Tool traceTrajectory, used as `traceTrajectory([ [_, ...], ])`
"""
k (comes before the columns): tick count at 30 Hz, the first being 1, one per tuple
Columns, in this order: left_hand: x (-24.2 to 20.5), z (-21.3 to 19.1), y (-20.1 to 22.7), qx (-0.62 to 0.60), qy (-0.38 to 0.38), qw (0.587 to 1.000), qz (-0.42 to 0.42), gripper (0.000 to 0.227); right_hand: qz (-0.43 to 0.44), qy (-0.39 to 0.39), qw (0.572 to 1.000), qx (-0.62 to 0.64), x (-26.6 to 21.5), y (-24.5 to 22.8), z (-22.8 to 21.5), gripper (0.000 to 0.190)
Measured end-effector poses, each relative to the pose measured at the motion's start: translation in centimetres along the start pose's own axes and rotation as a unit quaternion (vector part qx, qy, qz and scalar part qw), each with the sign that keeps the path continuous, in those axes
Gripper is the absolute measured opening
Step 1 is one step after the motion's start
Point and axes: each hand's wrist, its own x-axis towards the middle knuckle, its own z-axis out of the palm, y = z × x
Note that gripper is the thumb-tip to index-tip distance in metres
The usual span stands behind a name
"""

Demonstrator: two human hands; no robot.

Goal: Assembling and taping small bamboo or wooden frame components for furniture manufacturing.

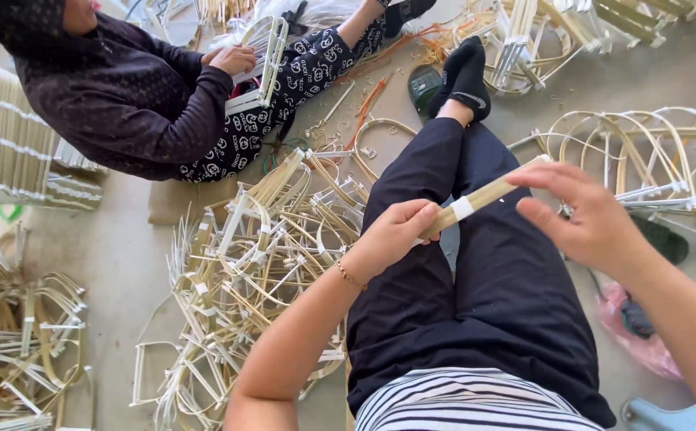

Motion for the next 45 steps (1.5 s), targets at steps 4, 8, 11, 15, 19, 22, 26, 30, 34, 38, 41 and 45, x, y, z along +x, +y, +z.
traceTrajectory([
  [4, 0.9, 0.4, 1.9, 0.072, -0.03, 0.997, 0.027, 0.033, -0.12, 0.017, 0.991, -0.054, 0.4, -0.4, 1.2, 0.047],
  [8, 0.8, 0.1, 2.6, 0.182, -0.026, 0.983, 0.013, 0.026, -0.005, -0.081, 0.997, 0.007, 0.4, 0.4, 3.1, 0.046],
  [11, 0.8, -0.1, 1.9, 0.182, -0.071, 0.981, 0.01, 0.027, -0.012, -0.086, 0.996, 0.037, -0.2, 1.1, 4.6, 0.04],
  [15, 0.5, 0.4, 3.0, 0.281, -0.074, 0.955, -0.066, 0.029, -0.038, -0.052, 0.998, 0.021, -1.0, 1.5, 5.5, 0.037],
  [19, 0.2, 0.8, 1.7, 0.177, -0.096, 0.978, -0.049, 0.027, 0.01, -0.031, 0.998, 0.061, -1.4, 0.6, 5.9, 0.033],
  [22, 0.0, 1.0, 1.5, 0.192, -0.087, 0.977, -0.024, 0.027, 0.003, -0.026, 0.995, 0.091, -1.5, 0.4, 6.0, 0.032],
  [26, -0.1, 1.1, 1.7, 0.202, -0.082, 0.976, -0.026, 0.026, -0.005, -0.038, 0.996, 0.081, -1.2, 0.3, 6.0, 0.031],
  [30, 1.5, 0.2, 1.3, 0.186, -0.071, 0.98, -0.026, 0.027, 0.006, -0.037, 0.997, 0.075, -0.1, 1.7, 4.9, 0.029],
  [34, 3.0, -1.4, 4.5, 0.113, -0.024, 0.981, 0.156, 0.029, -0.004, 0.038, 0.989, 0.146, -0.1, 5.3, 1.4, 0.035],
  [38, 3.2, -0.3, 1.9, 0.201, 0.026, 0.955, 0.215, 0.048, 0.058, 0.137, 0.921, 0.359, -1.1, 9.1, -0.7, 0.041],
  [41, 3.8, 1.3, -1.6, 0.199, 0.107, 0.967, 0.116, 0.033, 0.03, 0.109, 0.805, 0.582, -1.1, 9.8, -0.8, 0.04],
  [45, 3.3, 2.0, -0.7, 0.174, 0.167, 0.969, 0.06, 0.034, 0.12, 0.089, 0.763, 0.629, -0.7, 8.8, -1.1, 0.042],
])
